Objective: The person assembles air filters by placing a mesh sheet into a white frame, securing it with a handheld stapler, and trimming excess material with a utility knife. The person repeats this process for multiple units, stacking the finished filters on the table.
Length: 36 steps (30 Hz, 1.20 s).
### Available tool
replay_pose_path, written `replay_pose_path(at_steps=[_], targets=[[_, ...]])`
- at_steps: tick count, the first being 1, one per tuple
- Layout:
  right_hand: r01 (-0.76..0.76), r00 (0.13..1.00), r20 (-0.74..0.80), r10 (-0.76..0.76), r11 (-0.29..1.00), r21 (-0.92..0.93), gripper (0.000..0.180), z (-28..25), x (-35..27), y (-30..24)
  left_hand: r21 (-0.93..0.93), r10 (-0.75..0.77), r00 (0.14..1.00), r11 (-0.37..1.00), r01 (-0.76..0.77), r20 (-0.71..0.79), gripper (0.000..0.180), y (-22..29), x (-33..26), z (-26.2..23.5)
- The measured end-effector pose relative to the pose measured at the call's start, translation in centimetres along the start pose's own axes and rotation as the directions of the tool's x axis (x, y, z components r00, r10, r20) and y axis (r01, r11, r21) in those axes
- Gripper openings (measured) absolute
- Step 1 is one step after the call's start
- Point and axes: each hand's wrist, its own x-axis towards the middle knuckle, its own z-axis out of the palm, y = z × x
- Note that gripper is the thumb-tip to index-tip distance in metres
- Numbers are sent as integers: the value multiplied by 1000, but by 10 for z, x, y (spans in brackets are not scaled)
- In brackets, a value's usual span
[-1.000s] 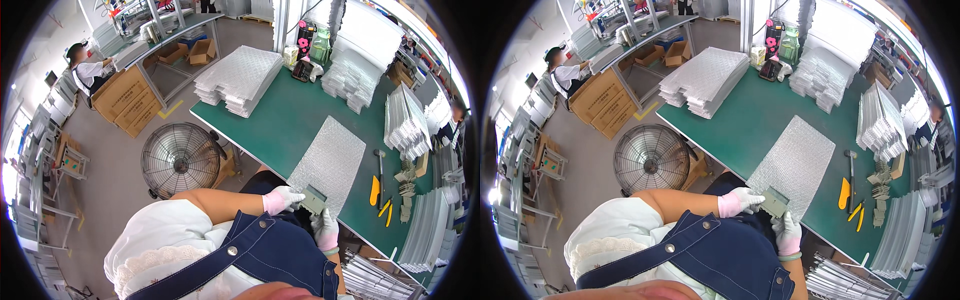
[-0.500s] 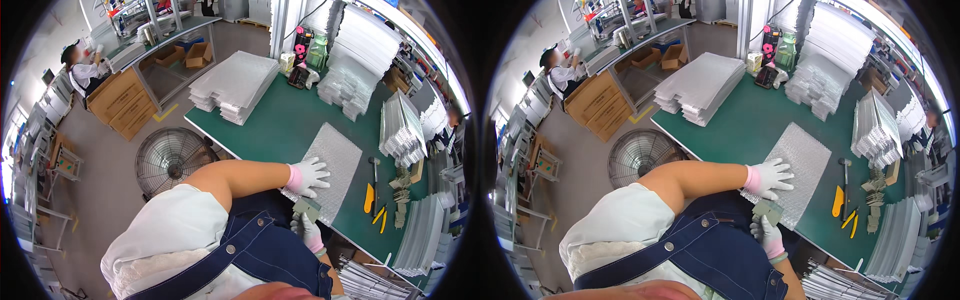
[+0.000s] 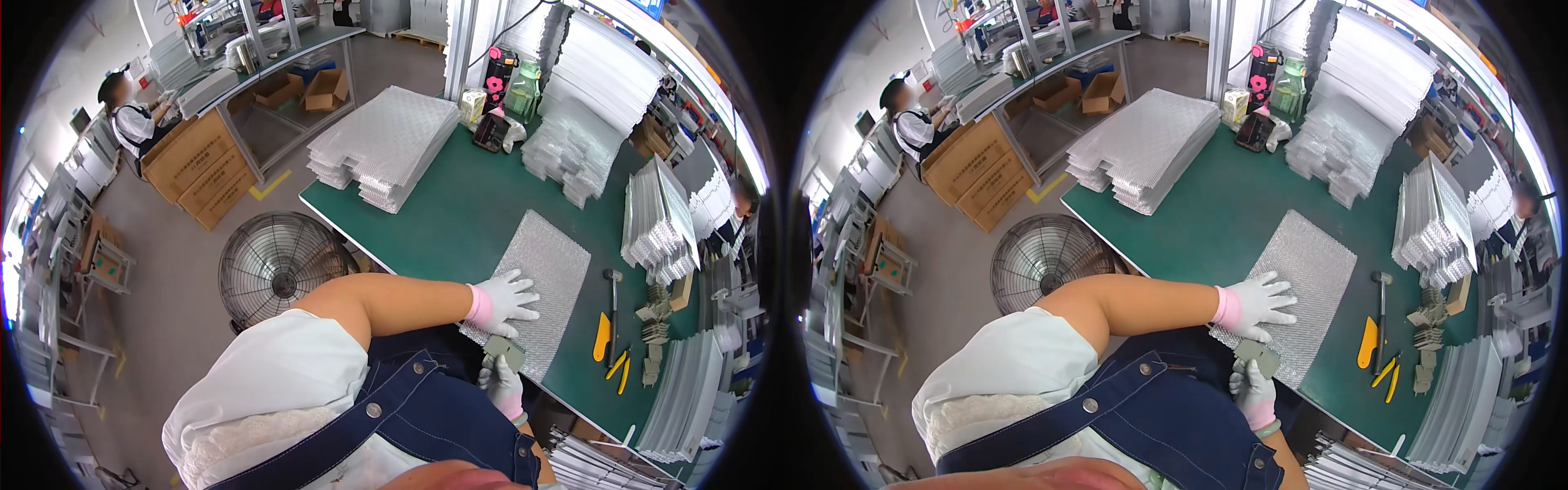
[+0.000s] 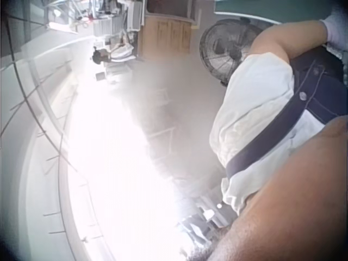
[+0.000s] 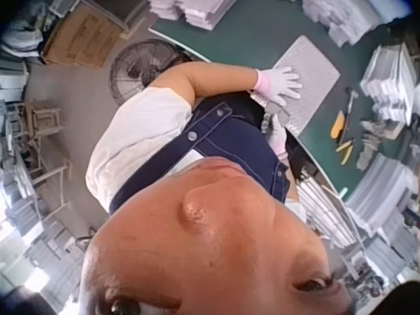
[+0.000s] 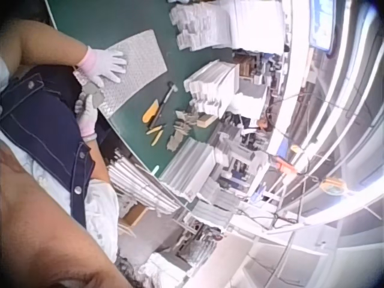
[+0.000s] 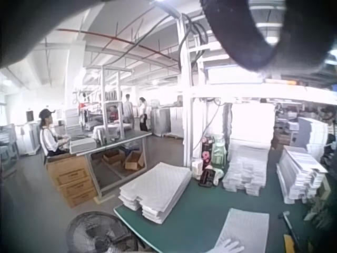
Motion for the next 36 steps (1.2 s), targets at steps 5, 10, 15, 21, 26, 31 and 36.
replay_pose_path(at_steps=[5,10,15,21,26,31,36], targets=[[99,990,100,-97,995,-12,27,-10,6,-1,58,99,989,994,-93,-106,60,-3,8,-5],[92,995,43,-91,995,-24,27,-11,5,0,98,26,995,995,-16,-100,55,1,3,16],[22,999,-31,-19,993,114,35,-10,4,-1,134,19,999,991,-13,-39,56,2,10,15],[-10,999,-49,13,997,73,35,-11,7,-1,107,25,996,994,-16,-83,56,2,8,15],[-33,993,-111,46,993,112,41,-15,1,1,-24,-57,967,998,64,247,68,10,32,-23],[-5,998,-70,11,996,89,48,-19,9,5,41,-230,973,972,231,-14,80,30,35,-5],[-24,997,-75,30,997,72,48,-20,8,1,-2,-262,961,965,263,86,80,32,42,-10]])
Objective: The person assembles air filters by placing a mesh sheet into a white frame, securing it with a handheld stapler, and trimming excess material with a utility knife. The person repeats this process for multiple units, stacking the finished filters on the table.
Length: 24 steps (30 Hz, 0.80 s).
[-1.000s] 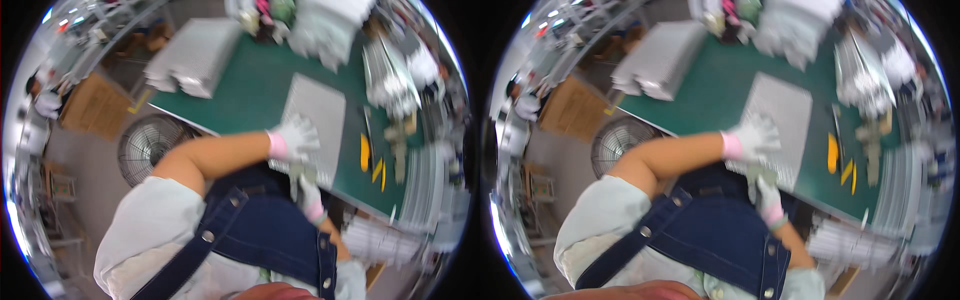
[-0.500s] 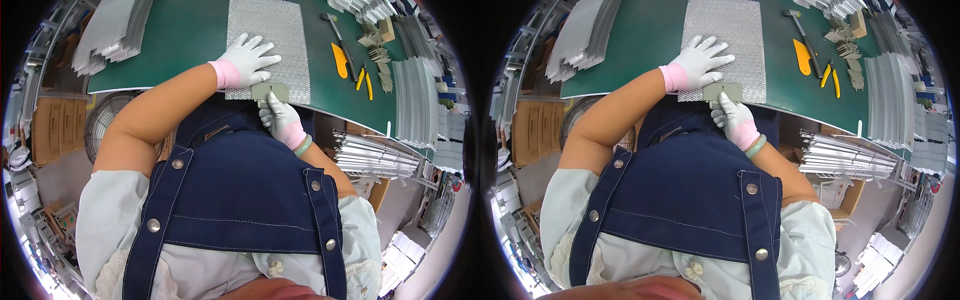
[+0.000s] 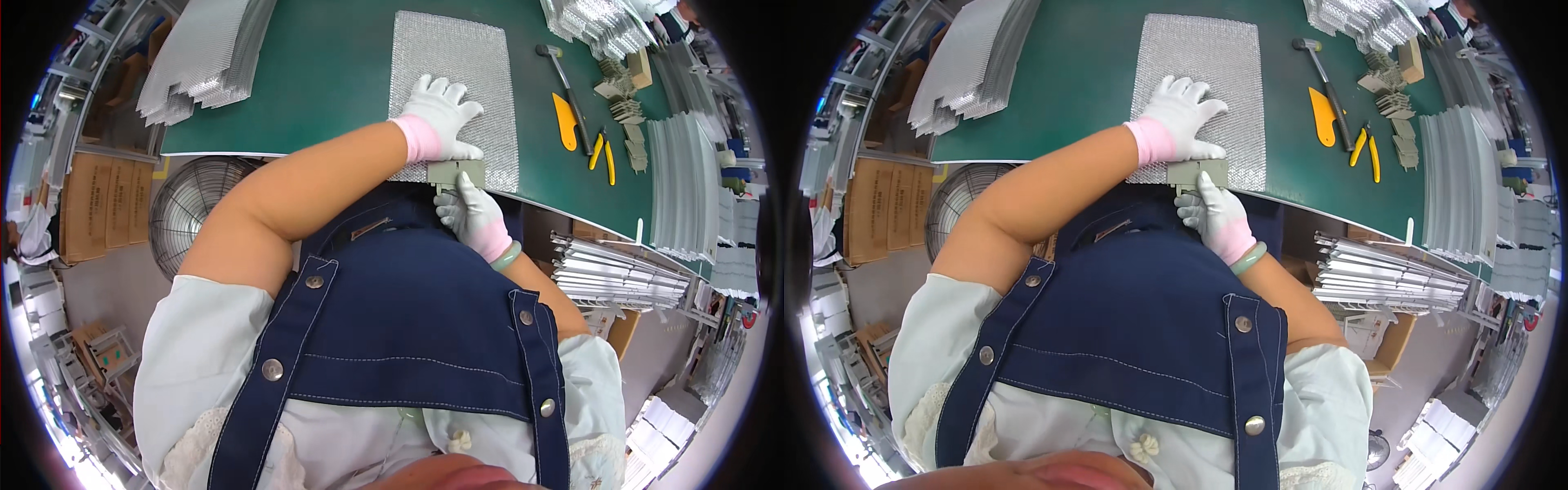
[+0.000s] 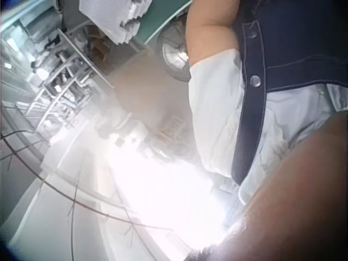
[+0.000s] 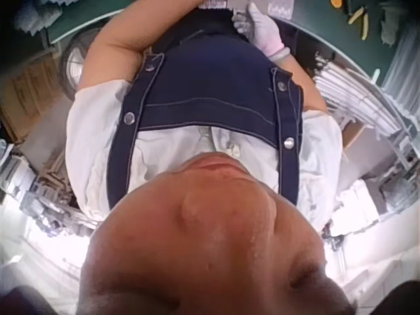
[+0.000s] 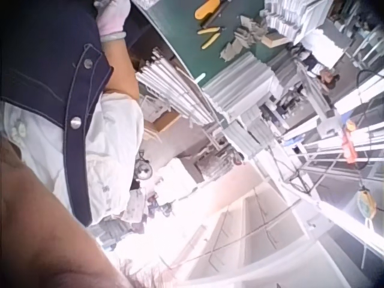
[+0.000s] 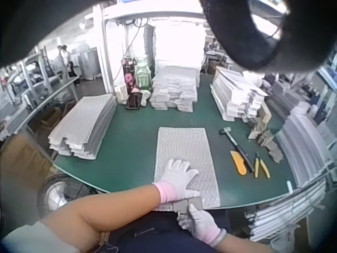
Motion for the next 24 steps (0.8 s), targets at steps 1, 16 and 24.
replay_pose_path(at_steps=[1,16,24], targets=[[-2,1000,-12,2,1000,0,48,2,-2,-1,-3,-5,1000,1000,5,19,80,0,2,-2],[-67,995,-63,72,995,79,38,6,-4,-2,114,259,957,963,-244,-133,62,-28,-19,24],[-182,981,-33,192,963,199,32,1,-38,7,143,244,964,963,-228,-103,57,-2,-41,28]])
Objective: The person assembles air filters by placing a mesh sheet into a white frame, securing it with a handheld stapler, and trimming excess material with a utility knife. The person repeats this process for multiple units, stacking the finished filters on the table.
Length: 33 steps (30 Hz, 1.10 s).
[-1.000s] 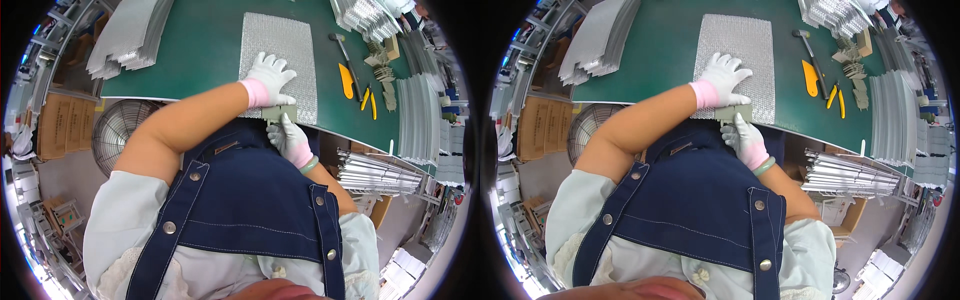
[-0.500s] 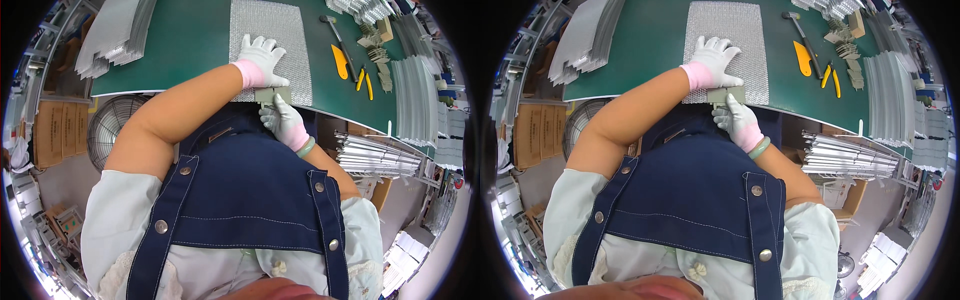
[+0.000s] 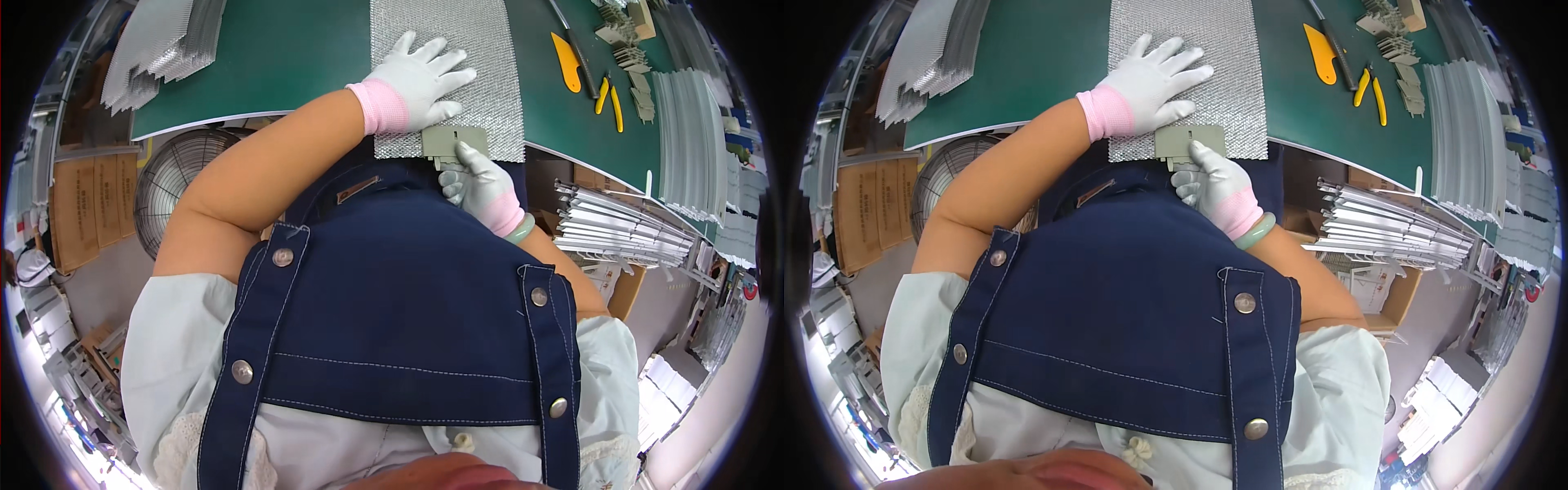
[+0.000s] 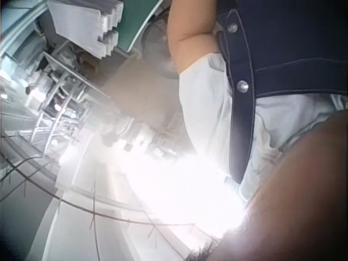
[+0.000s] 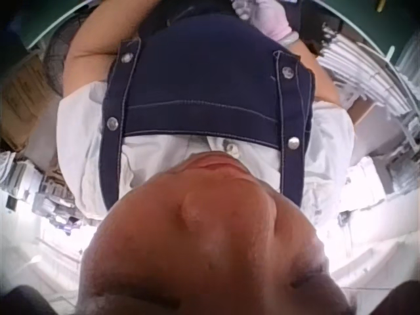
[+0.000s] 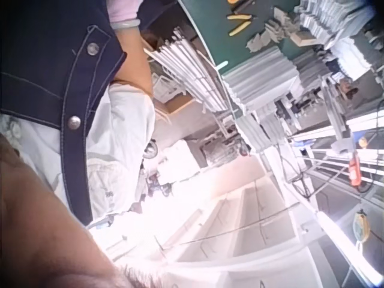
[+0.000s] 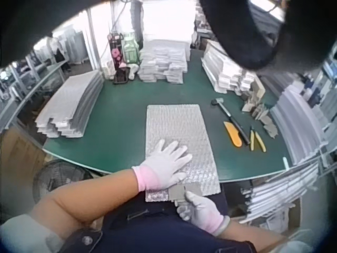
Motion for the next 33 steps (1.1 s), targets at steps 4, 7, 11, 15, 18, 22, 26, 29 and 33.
replay_pose_path(at_steps=[4,7,11,15,18,22,26,29,33], targets=[[166,986,48,-161,978,-124,38,-7,7,8,-5,8,1000,1000,-8,-7,57,-1,1,1],[168,986,40,-164,978,-125,39,-8,10,11,-12,1,1000,1000,-1,-12,58,0,0,2],[248,969,22,-247,963,-107,38,-2,16,13,9,-15,1000,1000,16,-20,60,1,1,4],[321,942,109,-318,947,-8,40,-2,26,9,-6,34,999,999,-34,-19,60,-17,18,10],[180,981,136,-138,912,-368,41,-14,13,-14,-55,93,996,994,-94,-11,66,-17,29,-14],[219,886,-126,-445,642,-734,38,-95,-30,-56,-182,154,988,972,-151,3,78,25,1,-50],[-235,-147,-586,-797,604,-762,58,-280,-74,-45,-124,224,969,970,-211,107,62,18,17,-41],[-211,-118,-918,-378,913,-349,71,-346,-75,2,-281,301,944,925,-255,134,68,-4,40,-40],[203,222,-949,-225,962,-181,66,-331,-47,35,-454,91,994,884,-112,-67,71,-9,29,-30]])
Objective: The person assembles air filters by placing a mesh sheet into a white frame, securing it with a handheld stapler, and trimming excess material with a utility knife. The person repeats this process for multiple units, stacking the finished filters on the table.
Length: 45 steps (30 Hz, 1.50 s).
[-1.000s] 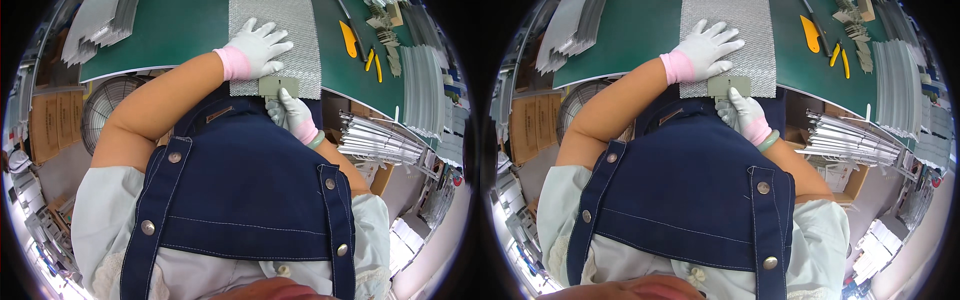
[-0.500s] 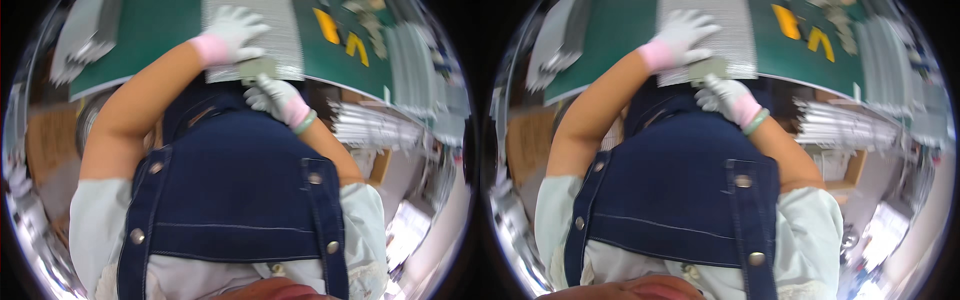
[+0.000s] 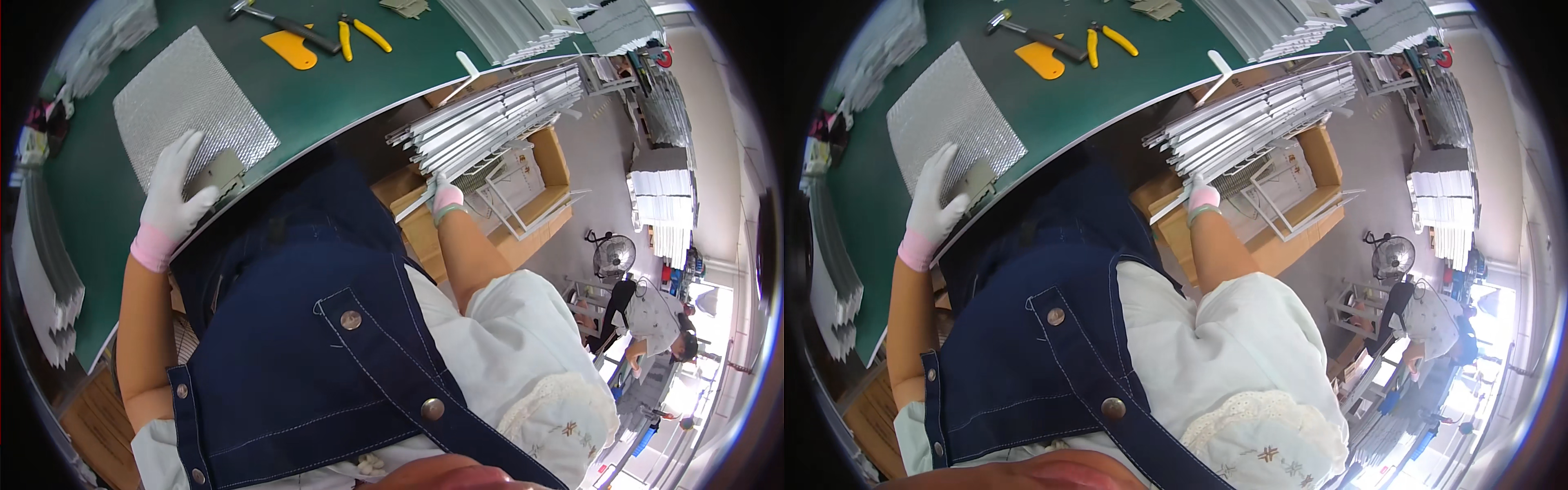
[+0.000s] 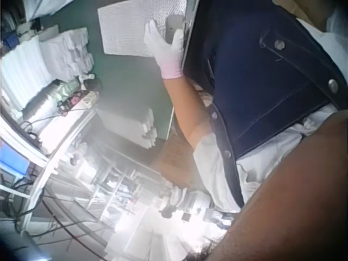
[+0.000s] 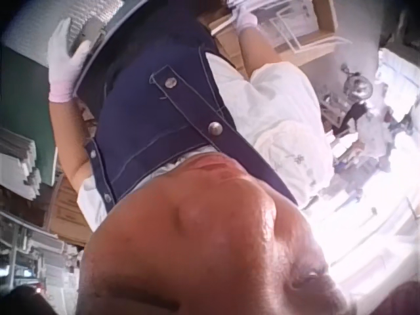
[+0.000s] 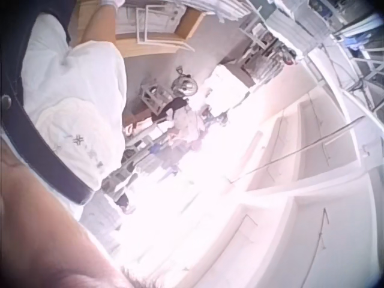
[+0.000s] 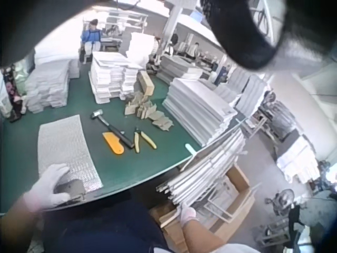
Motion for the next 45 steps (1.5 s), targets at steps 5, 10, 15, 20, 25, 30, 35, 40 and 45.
replay_pose_path(at_steps=[5,10,15,20,25,30,35,40,45], targets=[[303,950,114,-292,760,-576,46,-68,31,-32,210,127,982,973,-96,-140,63,20,13,-7],[-245,565,766,-306,825,510,38,-63,-118,-139,-2,270,958,963,-271,101,58,86,49,7],[0,210,904,-371,925,380,47,4,-239,-141,-901,39,985,413,135,165,76,158,63,36],[-274,372,684,-628,630,727,39,-15,-109,-159,-936,-126,934,165,-312,-334,65,89,26,-48],[259,717,160,-678,473,842,25,-68,-104,-190,-816,-620,740,550,175,-259,52,71,-41,-133],[703,-28,578,-816,395,592,48,19,-282,-168,-879,-804,571,382,284,-165,35,84,-41,-81],[699,-151,703,-695,428,573,57,51,-271,-127,-833,-842,538,281,476,24,23,90,-102,7],[922,-115,534,-838,109,371,53,94,-274,-143,-402,-636,628,771,493,-449,33,61,-93,-1],[989,148,664,-733,106,-104,28,138,-263,-169,-320,-733,637,678,662,-236,47,29,-69,-9]])
